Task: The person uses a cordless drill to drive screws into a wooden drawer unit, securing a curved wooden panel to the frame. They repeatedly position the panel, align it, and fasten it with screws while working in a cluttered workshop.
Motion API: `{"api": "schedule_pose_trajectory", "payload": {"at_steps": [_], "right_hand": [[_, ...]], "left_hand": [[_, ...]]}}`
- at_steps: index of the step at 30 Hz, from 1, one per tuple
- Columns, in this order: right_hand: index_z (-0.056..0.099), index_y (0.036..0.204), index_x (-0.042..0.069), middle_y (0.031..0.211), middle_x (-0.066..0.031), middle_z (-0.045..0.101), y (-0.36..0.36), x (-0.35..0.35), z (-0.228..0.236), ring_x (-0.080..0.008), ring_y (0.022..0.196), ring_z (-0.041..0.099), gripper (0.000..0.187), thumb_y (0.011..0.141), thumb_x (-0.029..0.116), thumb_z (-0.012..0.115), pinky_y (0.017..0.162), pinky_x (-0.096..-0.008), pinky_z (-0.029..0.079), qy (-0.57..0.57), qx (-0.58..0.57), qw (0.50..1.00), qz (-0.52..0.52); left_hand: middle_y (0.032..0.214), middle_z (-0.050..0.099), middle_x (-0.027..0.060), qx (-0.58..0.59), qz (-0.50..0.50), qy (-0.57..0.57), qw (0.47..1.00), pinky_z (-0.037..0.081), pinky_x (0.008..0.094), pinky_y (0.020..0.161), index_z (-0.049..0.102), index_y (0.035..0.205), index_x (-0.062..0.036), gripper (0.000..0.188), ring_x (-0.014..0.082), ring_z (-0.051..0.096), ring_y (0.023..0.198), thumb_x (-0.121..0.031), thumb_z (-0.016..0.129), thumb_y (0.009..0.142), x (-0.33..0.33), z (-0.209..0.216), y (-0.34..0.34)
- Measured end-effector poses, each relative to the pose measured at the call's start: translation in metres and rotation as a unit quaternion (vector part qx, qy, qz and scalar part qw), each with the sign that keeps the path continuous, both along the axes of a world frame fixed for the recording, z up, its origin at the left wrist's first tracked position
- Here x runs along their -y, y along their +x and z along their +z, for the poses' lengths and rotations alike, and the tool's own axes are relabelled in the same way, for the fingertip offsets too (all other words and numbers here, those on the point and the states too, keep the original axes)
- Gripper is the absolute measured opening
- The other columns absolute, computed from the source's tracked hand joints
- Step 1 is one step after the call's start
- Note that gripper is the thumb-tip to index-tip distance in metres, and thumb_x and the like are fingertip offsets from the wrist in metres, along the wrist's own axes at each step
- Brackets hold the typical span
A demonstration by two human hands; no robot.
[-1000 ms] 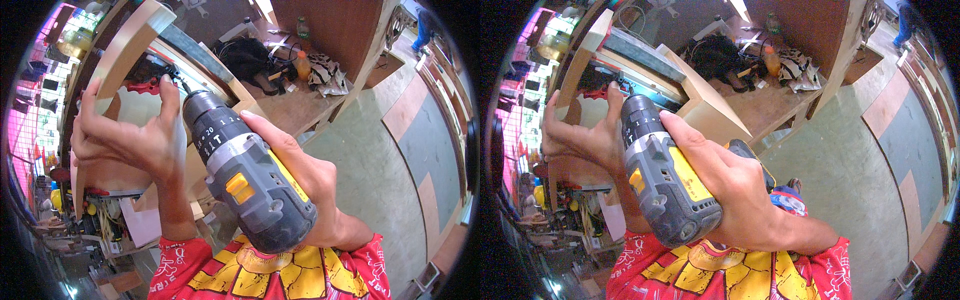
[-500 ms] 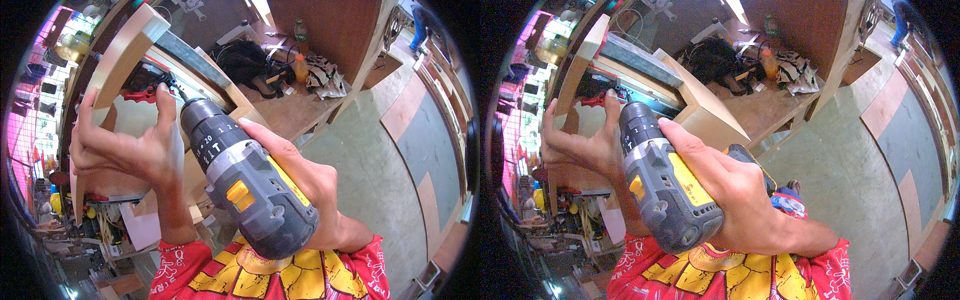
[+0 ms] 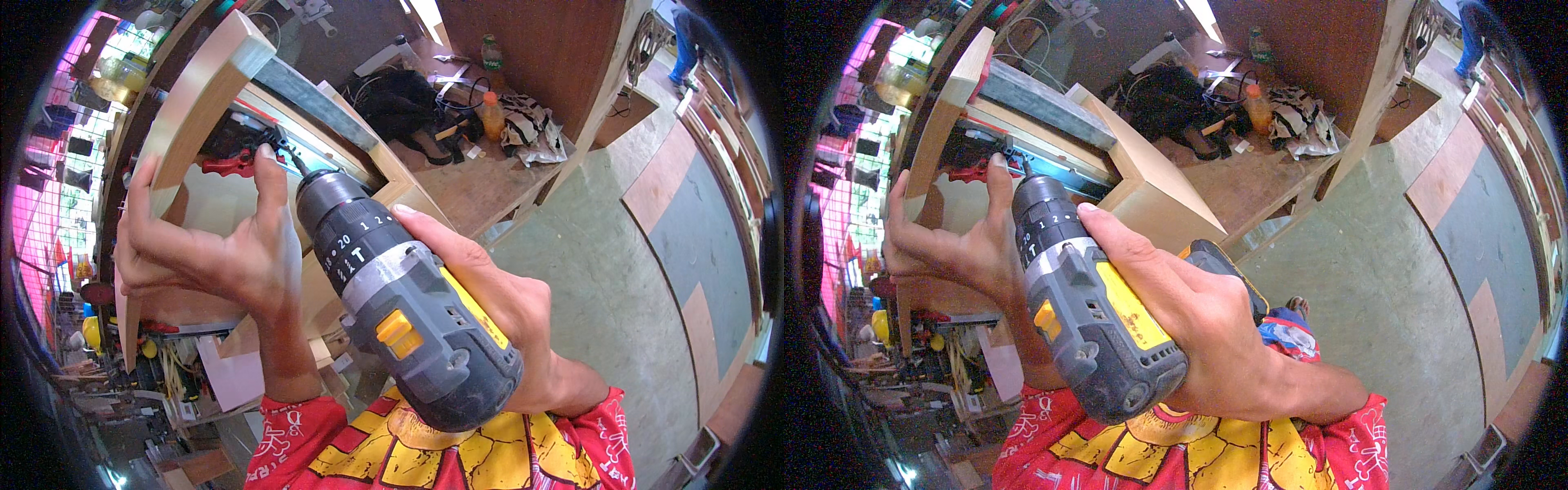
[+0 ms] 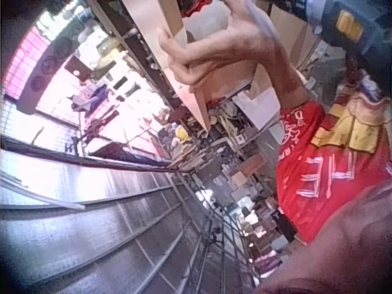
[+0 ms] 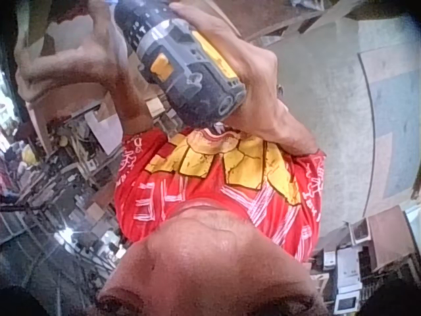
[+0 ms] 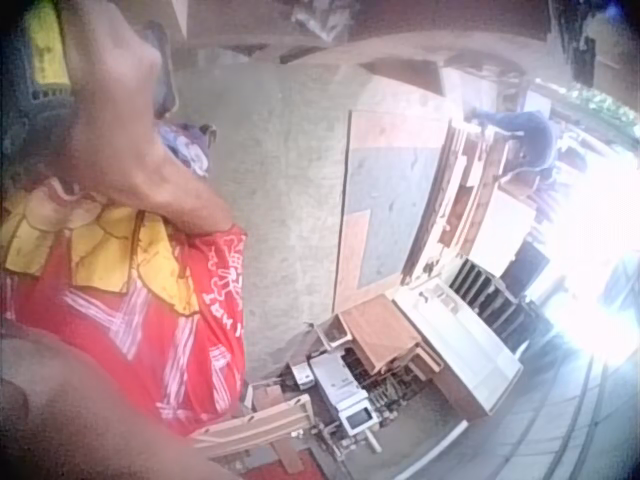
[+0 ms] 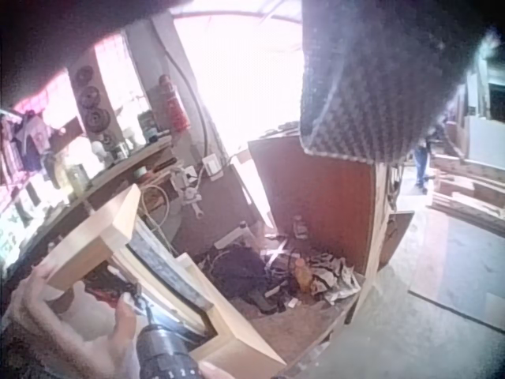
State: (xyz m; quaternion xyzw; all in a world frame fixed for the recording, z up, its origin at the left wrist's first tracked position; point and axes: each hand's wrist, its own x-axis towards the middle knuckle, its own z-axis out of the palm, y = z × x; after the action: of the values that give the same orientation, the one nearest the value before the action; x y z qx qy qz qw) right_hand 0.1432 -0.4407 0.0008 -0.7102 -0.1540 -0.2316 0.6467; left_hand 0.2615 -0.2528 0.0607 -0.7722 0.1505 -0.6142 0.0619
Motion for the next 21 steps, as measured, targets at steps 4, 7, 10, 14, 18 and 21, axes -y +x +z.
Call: {"api": "schedule_pose_trajectory", "payload": {"at_steps": [4, 7, 10, 14, 18, 21], "right_hand": [[0.056, 0.144, -0.008, 0.135, -0.0229, 0.068, -0.0009, 0.0009, 0.0028, -0.0236, 0.11, 0.075, 0.067, 0.085, 0.007, 0.083, 0.091, -0.0295, 0.057, 0.003, -0.012, 1.0, 0.008], [0.056, 0.144, -0.007, 0.135, -0.0226, 0.069, -0.0001, 0.001, 0.0024, -0.0234, 0.11, 0.075, 0.066, 0.085, 0.006, 0.083, 0.091, -0.0292, 0.057, 0.003, -0.008, 1.0, 0.004], [0.056, 0.144, -0.007, 0.135, -0.0223, 0.069, 0.0009, 0.0003, 0.0016, -0.0234, 0.111, 0.075, 0.067, 0.085, 0.006, 0.083, 0.091, -0.0293, 0.057, 0.0, 0.0, 1.0, 0.001], [0.055, 0.145, -0.006, 0.136, -0.0221, 0.068, 0.0009, 0.0009, 0.0028, -0.0239, 0.112, 0.074, 0.068, 0.085, 0.006, 0.083, 0.092, -0.0296, 0.057, 0.001, -0.005, 1.0, 0.007], [0.055, 0.145, -0.006, 0.137, -0.0223, 0.068, 0.001, 0.0027, 0.0029, -0.0249, 0.113, 0.074, 0.068, 0.084, 0.006, 0.084, 0.094, -0.0301, 0.058, 0.003, -0.01, 1.0, 0.014], [0.055, 0.145, -0.006, 0.137, -0.0227, 0.068, 0.0019, 0.0023, 0.0026, -0.0252, 0.114, 0.074, 0.068, 0.084, 0.006, 0.084, 0.094, -0.0304, 0.058, 0.003, -0.007, 1.0, 0.012]], "left_hand": [[0.123, 0.044, 0.0087, -0.004, 0.011, -0.014, 1.0, 0.03, 0.0469, 0.104, 0.057, 0.134, -0.0162, 0.082, 0.0302, 0.039, 0.121, -0.038, 0.096, 0.065, 0.0018, -0.0014, -0.0015], [0.123, 0.045, 0.0085, -0.003, 0.0, -0.009, 1.0, 0.031, 0.0467, 0.104, 0.057, 0.134, -0.0164, 0.082, 0.0301, 0.039, 0.12, -0.038, 0.096, 0.065, 0.0008, -0.0003, 0.0002], [0.123, 0.045, 0.0083, 0.0, 0.008, -0.024, 1.0, 0.031, 0.0468, 0.103, 0.057, 0.134, -0.0165, 0.082, 0.0302, 0.04, 0.12, -0.039, 0.096, 0.066, 0.0023, -0.0017, 0.0002], [0.123, 0.045, 0.0082, 0.008, 0.014, -0.01, 1.0, 0.032, 0.047, 0.103, 0.057, 0.134, -0.0167, 0.081, 0.0303, 0.04, 0.12, -0.039, 0.095, 0.066, 0.0015, -0.0011, 0.0002], [0.123, 0.044, 0.0082, 0.005, 0.023, 0.006, 1.0, 0.033, 0.0471, 0.102, 0.057, 0.135, -0.0174, 0.081, 0.03, 0.039, 0.12, -0.04, 0.095, 0.067, 0.0015, 0.0009, -0.0013], [0.123, 0.044, 0.0082, 0.008, 0.011, 0.005, 1.0, 0.032, 0.047, 0.102, 0.056, 0.135, -0.0176, 0.082, 0.0298, 0.039, 0.12, -0.04, 0.095, 0.067, 0.0005, -0.0003, 0.0007]]}}
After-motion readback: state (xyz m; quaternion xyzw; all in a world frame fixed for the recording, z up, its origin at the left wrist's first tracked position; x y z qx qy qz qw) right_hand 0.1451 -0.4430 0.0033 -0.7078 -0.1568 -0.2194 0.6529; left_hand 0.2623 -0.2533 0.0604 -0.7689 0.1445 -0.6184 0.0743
